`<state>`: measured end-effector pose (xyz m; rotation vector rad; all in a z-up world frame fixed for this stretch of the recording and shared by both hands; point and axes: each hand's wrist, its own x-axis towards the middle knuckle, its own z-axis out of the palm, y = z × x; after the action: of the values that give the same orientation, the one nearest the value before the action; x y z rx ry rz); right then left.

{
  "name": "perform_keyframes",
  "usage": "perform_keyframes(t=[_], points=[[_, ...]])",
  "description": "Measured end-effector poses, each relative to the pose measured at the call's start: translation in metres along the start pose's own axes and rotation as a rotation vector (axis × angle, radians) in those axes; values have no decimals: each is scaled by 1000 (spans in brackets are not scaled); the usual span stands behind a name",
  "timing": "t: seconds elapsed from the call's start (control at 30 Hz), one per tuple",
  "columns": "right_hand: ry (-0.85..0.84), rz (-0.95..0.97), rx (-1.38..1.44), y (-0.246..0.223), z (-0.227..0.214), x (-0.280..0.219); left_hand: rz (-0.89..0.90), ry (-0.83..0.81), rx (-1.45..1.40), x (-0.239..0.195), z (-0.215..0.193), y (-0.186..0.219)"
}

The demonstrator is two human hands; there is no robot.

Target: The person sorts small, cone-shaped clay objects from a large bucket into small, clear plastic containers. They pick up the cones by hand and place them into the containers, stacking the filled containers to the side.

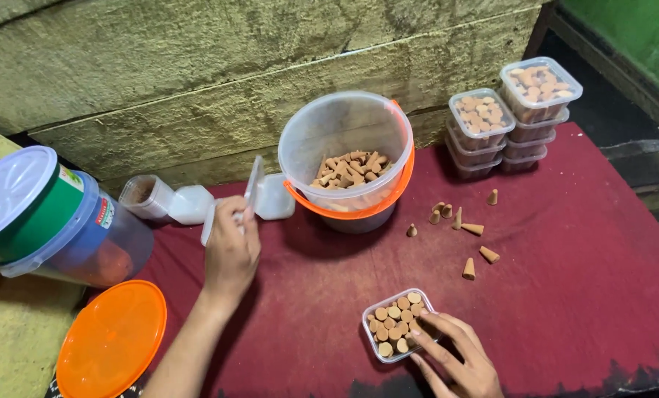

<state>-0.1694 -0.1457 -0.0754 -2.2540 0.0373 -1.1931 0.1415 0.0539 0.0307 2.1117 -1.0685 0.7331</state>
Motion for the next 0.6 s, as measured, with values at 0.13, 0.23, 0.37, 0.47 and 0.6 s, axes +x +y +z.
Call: perform_keyframes(t=[0.13, 0.23, 0.37, 0.47, 0.6], points=[[-15, -9, 22, -10, -4, 12, -96, 138, -81, -60, -10, 23], [11, 39, 9, -10, -1, 7, -409, 121, -338, -97, -12, 55], [111, 140, -3, -13, 2, 5, -765, 130, -802, -151, 13, 61], [93, 188, 40, -12, -1, 7, -911, 128, -1065, -171, 33, 74], [45, 157, 60, -7, -4, 3, -966, -87, -1186, -160, 39, 112]])
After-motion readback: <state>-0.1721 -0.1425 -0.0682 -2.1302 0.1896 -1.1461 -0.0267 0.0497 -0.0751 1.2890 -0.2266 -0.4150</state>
